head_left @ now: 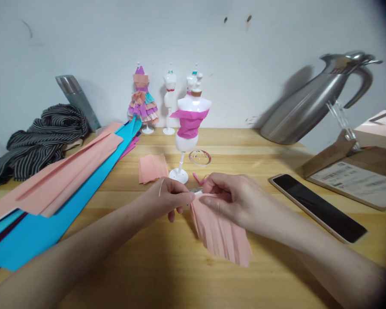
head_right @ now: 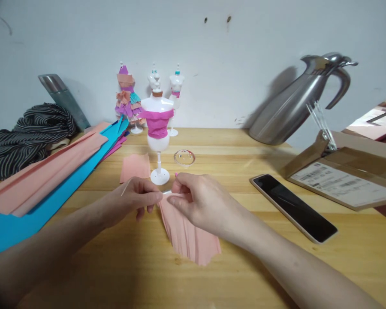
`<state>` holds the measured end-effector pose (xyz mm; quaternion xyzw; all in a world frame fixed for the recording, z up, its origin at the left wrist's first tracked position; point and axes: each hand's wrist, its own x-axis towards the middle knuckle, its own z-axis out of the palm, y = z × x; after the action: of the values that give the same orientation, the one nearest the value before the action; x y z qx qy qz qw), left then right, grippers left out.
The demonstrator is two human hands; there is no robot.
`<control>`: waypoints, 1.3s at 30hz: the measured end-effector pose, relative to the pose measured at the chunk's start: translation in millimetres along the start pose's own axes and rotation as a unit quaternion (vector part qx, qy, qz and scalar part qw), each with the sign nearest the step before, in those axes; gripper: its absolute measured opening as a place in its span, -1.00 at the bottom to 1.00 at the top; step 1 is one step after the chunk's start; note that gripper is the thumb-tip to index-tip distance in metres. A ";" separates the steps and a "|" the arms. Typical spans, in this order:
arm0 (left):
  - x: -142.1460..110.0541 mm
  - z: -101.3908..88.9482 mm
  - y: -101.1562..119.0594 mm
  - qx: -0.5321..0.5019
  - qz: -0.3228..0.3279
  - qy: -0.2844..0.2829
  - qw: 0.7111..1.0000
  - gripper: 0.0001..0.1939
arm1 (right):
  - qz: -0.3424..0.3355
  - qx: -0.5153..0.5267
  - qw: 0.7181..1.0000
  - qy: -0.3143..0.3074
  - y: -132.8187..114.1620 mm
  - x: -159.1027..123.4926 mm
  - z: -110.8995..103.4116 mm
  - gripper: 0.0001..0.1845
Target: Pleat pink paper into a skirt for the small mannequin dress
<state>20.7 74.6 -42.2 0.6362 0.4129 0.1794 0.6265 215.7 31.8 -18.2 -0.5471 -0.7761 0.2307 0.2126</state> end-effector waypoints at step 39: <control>-13.9 13.3 8.1 0.197 0.180 0.112 0.957 -0.73 | -0.024 0.003 0.999 0.047 -13.7 -11.1 -8.9 -0.84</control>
<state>24.8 56.6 -32.5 0.7867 0.3862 0.2748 0.3955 214.0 18.4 -3.8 -0.5376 -0.7776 0.2016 0.2565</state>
